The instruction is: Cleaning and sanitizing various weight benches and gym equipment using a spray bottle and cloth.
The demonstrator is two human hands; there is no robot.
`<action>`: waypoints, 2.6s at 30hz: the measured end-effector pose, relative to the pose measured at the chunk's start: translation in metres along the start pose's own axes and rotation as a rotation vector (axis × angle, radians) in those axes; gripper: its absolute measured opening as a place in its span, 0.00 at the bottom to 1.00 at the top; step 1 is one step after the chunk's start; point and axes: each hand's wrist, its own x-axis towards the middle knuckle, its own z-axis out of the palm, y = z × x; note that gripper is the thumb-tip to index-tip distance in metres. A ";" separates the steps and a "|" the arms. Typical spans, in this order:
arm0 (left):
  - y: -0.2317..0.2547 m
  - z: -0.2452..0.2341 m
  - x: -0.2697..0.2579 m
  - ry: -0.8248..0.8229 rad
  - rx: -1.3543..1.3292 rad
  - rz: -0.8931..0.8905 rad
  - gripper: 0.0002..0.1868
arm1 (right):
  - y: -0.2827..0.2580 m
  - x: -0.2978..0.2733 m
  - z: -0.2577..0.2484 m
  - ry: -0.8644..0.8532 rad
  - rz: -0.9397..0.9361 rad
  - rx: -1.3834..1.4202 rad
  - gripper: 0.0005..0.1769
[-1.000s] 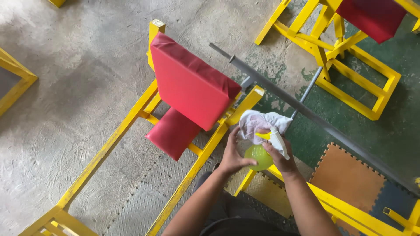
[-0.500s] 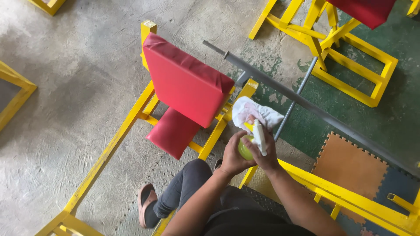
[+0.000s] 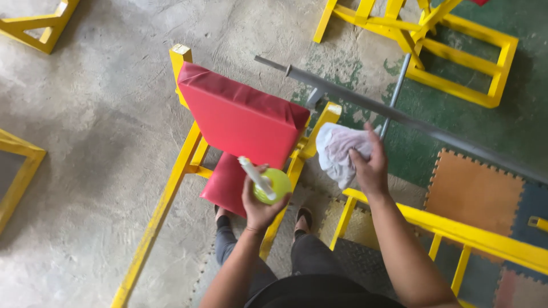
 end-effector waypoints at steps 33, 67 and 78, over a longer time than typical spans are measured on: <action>-0.042 -0.299 0.090 0.204 0.112 -0.155 0.46 | 0.073 0.094 0.285 0.064 -0.205 -1.257 0.61; -0.014 -0.353 0.155 -0.056 0.182 -0.029 0.44 | 0.067 0.090 0.321 0.294 -0.288 -1.166 0.34; -0.006 -0.314 0.158 -0.158 0.166 -0.013 0.44 | 0.104 0.061 0.257 0.573 -0.105 -1.136 0.37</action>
